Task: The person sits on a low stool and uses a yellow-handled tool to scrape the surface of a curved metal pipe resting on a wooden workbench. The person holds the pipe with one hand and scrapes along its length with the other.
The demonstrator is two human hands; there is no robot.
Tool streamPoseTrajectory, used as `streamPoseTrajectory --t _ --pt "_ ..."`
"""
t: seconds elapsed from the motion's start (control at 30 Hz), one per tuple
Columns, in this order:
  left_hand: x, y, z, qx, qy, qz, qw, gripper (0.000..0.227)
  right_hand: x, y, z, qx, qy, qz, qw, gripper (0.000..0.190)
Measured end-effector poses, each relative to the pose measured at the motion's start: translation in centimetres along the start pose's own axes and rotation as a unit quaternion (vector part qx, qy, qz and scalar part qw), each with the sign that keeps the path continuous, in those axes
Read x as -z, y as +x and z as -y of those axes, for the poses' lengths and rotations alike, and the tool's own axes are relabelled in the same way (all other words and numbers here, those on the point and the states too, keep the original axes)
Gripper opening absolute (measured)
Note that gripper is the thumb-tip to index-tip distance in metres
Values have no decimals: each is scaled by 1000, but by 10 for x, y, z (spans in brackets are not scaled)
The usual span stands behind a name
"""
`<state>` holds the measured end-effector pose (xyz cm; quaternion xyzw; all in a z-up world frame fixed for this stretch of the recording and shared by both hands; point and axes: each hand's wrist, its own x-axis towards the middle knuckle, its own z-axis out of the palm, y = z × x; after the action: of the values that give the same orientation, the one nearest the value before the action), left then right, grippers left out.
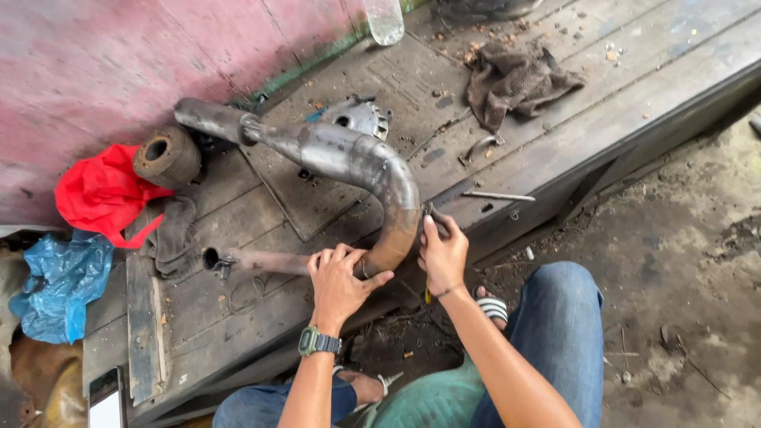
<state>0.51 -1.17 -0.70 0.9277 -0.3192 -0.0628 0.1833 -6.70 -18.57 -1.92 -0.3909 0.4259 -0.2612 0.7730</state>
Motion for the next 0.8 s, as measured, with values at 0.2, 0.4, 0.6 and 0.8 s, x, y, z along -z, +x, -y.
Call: streamPoseTrajectory --t 0.2,0.4,0.6,0.8 --pt "-3 -2 0 -10 -1 -14 1000 87 29 -43 -39 130 -100 24 986 4" --pt "-2 -3 0 -22 0 -37 999 81 19 -33 -54 166 -95 -30 981 7" --pt "0 2 0 -32 -10 -45 998 85 -5 -21 -42 8 42 -65 997 12" --pt "0 -2 1 -15 -11 -24 1000 85 3 -49 -51 64 -24 -51 996 11"
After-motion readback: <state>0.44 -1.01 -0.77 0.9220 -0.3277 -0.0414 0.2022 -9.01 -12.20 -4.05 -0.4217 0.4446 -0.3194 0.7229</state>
